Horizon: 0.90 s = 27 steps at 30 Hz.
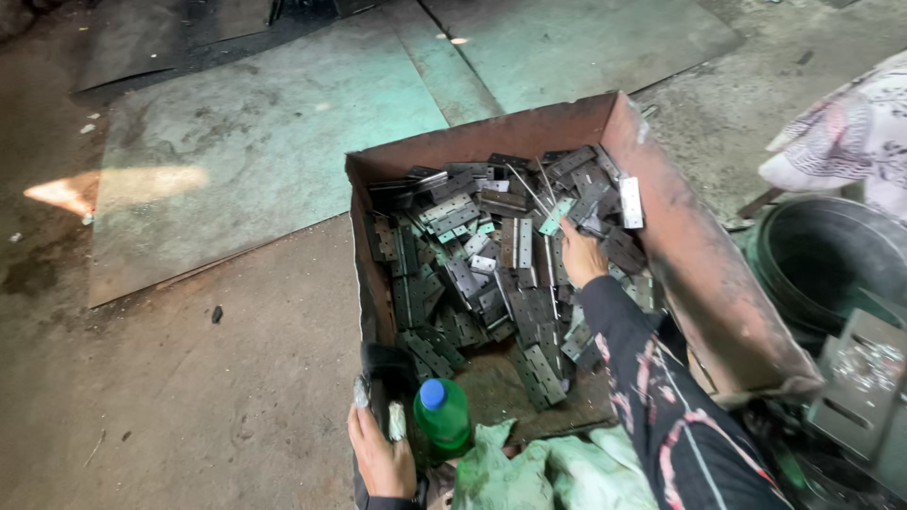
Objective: The person repeatedly picks small metal brackets from a cardboard box, places them into a press machine, and operates the press to process each piece. The person handles the brackets one at a time and continues the cycle throughout the clip.
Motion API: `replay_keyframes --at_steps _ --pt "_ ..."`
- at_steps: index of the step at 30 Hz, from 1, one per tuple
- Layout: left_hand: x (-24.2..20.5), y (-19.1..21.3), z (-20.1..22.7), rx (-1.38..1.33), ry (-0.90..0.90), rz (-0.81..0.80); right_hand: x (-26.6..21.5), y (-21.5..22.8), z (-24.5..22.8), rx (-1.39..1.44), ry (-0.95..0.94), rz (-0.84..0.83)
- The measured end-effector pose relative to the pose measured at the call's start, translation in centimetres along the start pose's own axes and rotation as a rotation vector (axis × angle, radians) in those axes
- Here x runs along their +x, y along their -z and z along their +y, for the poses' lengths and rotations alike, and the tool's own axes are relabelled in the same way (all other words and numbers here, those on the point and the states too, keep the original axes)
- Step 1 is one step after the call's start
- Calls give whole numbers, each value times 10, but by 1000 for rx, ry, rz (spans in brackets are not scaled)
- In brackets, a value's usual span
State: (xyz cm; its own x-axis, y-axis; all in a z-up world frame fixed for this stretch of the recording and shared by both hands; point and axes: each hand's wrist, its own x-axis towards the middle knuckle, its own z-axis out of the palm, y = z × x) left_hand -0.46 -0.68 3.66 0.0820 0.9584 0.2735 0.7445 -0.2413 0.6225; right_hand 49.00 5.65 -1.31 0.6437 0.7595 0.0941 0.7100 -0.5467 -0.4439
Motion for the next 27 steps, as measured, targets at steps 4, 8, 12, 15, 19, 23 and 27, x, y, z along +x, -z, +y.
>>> replay_keyframes --at_steps 4,8,12,15,19,23,27 --pt "6 -3 0 -71 131 -44 37 -41 8 50 -63 17" --pt "4 -1 3 -41 71 -2 -4 -41 40 162 41 -4" --pt "4 2 9 -39 45 14 -63 -20 64 -7 -9 -99" --pt "6 5 13 -57 78 8 -118 1 89 -42 -6 -66" --pt "9 6 20 -71 1 65 -183 22 114 -135 -21 -5" --pt "13 9 24 -44 -8 66 -236 31 128 -219 -149 -38" --pt "10 7 23 -32 -19 61 -280 49 148 -155 -276 -62"
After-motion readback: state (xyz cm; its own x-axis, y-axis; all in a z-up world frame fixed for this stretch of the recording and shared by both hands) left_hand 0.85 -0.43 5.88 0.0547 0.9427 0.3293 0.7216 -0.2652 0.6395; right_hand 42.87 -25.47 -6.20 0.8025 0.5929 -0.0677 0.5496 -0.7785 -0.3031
